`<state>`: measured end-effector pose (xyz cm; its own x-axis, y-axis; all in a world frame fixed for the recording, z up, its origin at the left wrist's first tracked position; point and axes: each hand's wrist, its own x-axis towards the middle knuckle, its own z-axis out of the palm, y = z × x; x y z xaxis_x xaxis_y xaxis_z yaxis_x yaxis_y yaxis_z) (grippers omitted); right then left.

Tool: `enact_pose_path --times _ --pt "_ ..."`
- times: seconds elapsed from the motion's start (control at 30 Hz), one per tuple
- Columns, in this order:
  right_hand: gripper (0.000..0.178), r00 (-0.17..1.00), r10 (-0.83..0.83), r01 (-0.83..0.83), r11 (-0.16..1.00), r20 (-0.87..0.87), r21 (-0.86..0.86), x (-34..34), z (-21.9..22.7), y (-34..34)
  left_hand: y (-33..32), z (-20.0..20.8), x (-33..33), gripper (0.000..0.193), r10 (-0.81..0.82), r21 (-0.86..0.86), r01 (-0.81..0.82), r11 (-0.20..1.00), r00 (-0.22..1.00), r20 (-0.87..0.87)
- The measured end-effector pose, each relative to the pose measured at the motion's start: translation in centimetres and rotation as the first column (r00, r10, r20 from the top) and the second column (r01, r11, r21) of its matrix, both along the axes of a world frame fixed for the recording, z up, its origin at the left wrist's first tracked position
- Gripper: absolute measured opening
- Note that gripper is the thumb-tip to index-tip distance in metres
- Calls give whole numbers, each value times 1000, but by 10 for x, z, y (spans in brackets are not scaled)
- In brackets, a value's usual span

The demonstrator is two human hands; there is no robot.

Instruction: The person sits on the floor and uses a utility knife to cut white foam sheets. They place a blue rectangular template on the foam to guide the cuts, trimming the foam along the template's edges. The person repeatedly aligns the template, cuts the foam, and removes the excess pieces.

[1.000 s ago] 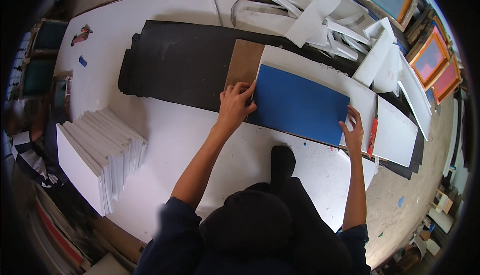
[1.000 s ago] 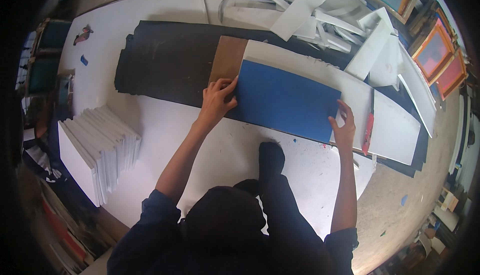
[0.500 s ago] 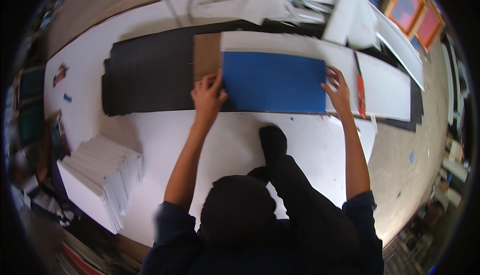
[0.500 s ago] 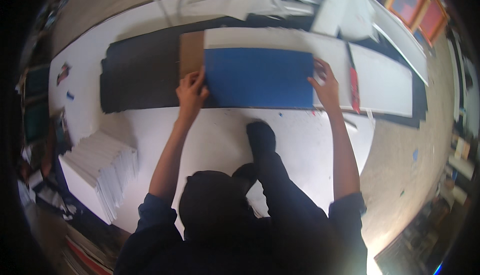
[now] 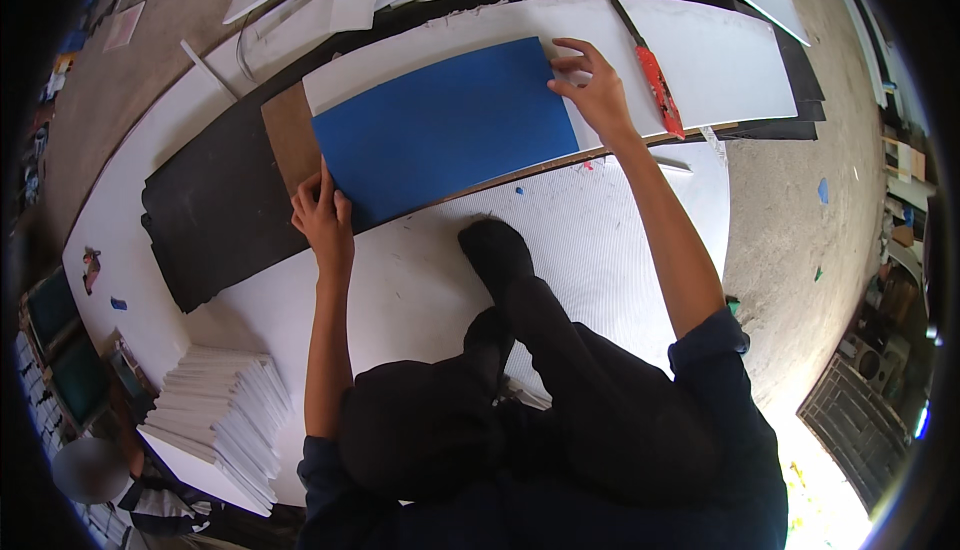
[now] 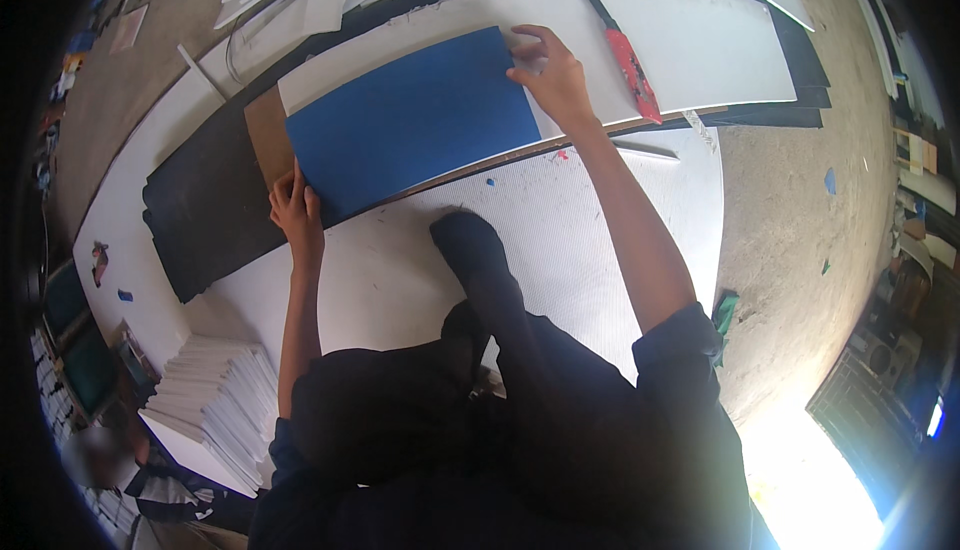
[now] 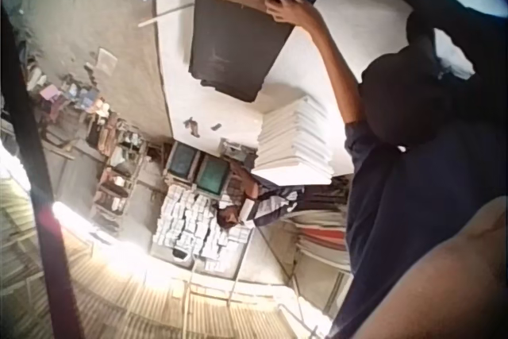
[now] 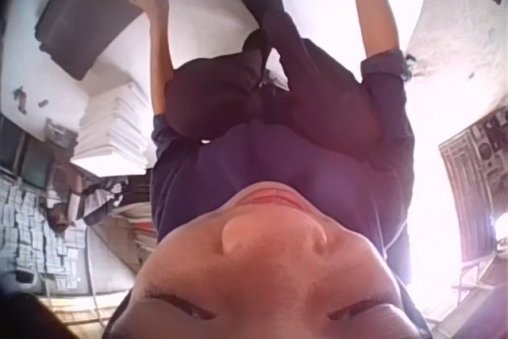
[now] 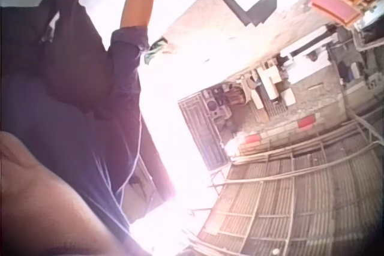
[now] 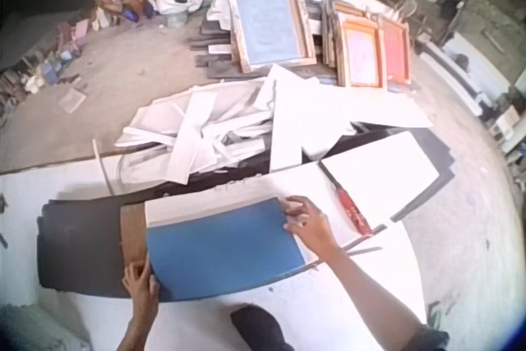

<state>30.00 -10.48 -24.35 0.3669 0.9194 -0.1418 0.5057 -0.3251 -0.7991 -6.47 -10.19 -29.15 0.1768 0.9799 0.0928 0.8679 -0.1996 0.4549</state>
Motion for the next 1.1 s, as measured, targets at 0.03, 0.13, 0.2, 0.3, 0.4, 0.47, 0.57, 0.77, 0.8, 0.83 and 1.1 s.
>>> enact_pose_path --times 0.03,0.13,0.2,0.3,0.4,0.47,0.57,0.77,0.8,0.83,1.1 --pt "52 1000 9 -9 1000 11 2 1 -2 1 1 0 0 46 2 9 -2 1000 1000 4" --pt "52 1000 15 -15 999 0 31 1 -8 4 0 1 0 46 14 1 -14 1000 1000 -6" --pt "53 1000 12 -12 999 -19 29 4 -11 4 1 0 0 46 7 3 -7 1000 1000 9" --pt "53 1000 13 -14 1000 6 21 5 -13 5 2 -1 -1 45 2 6 -2 1000 1000 18" --pt "54 999 51 -51 998 -11 -30 4 -9 6 2 1 -2 44 7 -9 -7 1000 999 50" --pt "53 994 53 -57 998 -101 -40 4 -4 6 2 0 -3 45 9 -40 -7 999 998 58" --pt "54 992 72 -75 997 -106 -18 8 -3 7 5 0 -5 45 -5 -74 10 997 998 57" --pt "58 978 96 -112 991 -183 -78 14 -3 12 10 7 -12 46 -45 -182 67 981 992 121" --pt "58 979 90 -108 990 -181 -87 16 -3 10 12 8 -12 46 -55 -195 79 978 991 124" --pt "58 980 90 -108 989 -178 -98 14 -1 11 13 7 -12 46 -61 -199 88 976 988 140" --pt "57 981 129 -147 982 -147 -116 10 5 11 11 9 -12 46 -58 -185 90 979 983 172"
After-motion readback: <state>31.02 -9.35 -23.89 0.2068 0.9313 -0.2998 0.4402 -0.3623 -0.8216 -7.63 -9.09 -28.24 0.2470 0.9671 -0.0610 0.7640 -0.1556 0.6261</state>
